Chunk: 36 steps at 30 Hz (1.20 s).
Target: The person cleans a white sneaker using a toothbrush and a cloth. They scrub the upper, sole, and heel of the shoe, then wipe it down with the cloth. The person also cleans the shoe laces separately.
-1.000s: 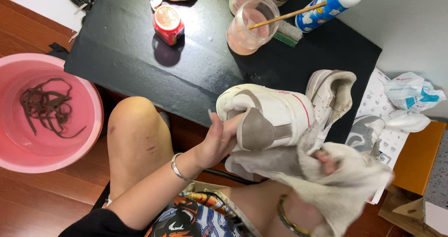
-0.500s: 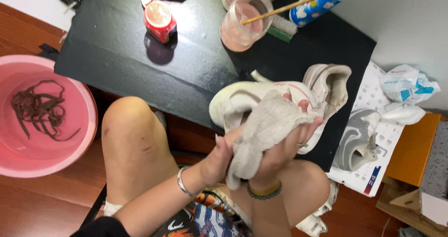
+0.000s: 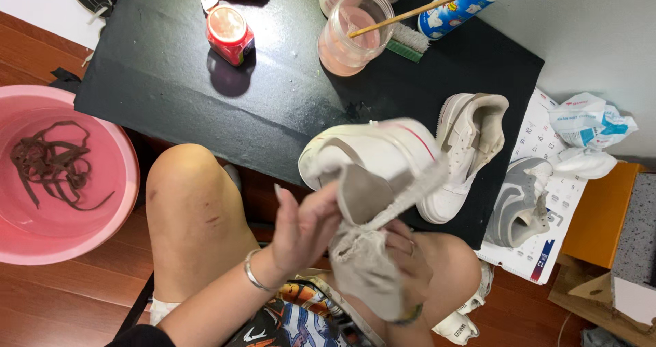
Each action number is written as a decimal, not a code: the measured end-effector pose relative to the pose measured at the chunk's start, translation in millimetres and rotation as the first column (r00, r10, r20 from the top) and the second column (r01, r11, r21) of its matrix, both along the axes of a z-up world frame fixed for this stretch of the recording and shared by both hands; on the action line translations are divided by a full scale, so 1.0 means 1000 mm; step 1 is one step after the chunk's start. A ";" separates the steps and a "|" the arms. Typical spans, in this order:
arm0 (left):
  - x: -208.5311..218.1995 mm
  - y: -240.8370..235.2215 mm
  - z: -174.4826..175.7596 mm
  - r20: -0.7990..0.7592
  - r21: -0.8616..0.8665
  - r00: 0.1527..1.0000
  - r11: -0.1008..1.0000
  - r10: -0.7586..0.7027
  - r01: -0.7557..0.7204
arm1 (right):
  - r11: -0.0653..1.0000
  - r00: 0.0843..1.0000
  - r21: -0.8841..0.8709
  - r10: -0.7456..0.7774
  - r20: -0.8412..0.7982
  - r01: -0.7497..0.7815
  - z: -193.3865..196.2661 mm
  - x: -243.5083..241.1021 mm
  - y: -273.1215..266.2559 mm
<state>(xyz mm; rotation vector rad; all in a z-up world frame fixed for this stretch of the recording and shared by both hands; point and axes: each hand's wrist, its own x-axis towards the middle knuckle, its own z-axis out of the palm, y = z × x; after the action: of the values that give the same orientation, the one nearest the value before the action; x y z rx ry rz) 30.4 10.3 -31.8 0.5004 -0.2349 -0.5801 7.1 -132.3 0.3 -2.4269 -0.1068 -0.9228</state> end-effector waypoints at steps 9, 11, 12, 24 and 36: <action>0.006 0.011 -0.001 0.046 0.093 0.998 0.995 -0.047 0.042 | 0.994 0.999 0.108 0.019 -0.035 -0.015 0.015 0.007 0.006; 0.003 0.007 0.001 0.035 0.094 0.998 0.994 -0.050 0.047 | 0.993 0.999 0.116 0.023 -0.036 -0.018 0.017 0.009 0.009; 0.002 0.005 0.001 0.054 0.104 0.997 0.994 -0.047 0.042 | 0.993 0.999 0.120 0.021 -0.032 -0.017 0.018 0.011 0.011; -0.007 -0.003 0.000 0.155 0.225 0.988 0.974 -0.002 -0.033 | 0.997 0.987 0.048 -0.050 -0.150 0.058 0.053 0.018 -0.024; -0.010 0.004 0.015 0.314 0.419 0.949 0.901 -0.027 -0.113 | 0.953 0.979 -0.241 -0.152 0.136 0.182 0.042 0.016 -0.112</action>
<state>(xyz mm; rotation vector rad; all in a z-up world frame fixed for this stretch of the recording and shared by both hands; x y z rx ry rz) 20.7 14.4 -16.6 1.0333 -0.3997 -0.5066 22.8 -244.0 42.0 -2.6465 -0.0643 -1.1911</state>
